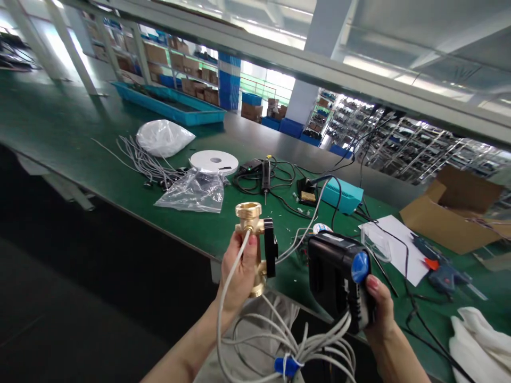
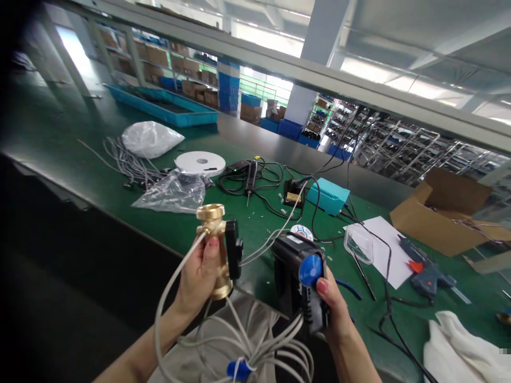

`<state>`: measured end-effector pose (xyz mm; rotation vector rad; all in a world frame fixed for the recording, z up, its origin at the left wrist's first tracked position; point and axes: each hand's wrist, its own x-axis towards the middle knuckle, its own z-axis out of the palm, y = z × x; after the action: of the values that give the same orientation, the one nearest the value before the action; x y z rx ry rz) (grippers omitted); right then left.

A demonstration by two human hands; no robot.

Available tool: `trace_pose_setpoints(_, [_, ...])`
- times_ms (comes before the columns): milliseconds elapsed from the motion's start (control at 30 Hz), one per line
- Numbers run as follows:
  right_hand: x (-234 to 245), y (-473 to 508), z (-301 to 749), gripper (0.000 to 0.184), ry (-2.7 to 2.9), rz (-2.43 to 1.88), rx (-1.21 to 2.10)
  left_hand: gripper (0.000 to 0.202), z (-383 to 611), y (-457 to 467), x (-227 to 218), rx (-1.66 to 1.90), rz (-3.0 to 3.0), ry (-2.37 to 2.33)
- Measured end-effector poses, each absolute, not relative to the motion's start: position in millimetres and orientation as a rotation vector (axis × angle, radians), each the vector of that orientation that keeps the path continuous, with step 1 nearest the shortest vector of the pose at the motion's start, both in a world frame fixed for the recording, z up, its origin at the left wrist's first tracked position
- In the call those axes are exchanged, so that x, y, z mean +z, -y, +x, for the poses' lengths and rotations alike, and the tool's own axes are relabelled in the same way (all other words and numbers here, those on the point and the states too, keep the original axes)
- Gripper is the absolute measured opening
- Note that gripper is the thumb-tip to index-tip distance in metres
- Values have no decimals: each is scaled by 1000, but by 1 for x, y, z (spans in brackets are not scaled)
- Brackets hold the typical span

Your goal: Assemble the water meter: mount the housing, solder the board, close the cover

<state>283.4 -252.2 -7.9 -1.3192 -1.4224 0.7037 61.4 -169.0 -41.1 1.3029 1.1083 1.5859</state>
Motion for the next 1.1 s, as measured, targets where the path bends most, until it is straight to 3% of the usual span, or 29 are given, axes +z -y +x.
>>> trace_pose_setpoints(200, [-16, 255, 290, 63, 1163, -1289, 874, 29, 50, 164, -35, 1709, 1221, -1255])
trace_pose_setpoints(400, [-4, 258, 283, 66, 1208, -1305, 808, 31, 35, 158, -32, 1892, 1222, -1451])
trace_pose_setpoints(533, [-1, 260, 279, 76, 1346, -1269, 756, 38, 31, 161, -28, 1693, 1353, -1285])
trace_pose_setpoints(733, [3, 244, 248, 81, 1362, -1171, 740, 24, 50, 184, -24, 1220, 1552, -1029])
trace_pose_setpoints(1100, [-10, 234, 226, 70, 1181, -1205, 612, 23, 76, 207, -32, 1136, 1519, -928])
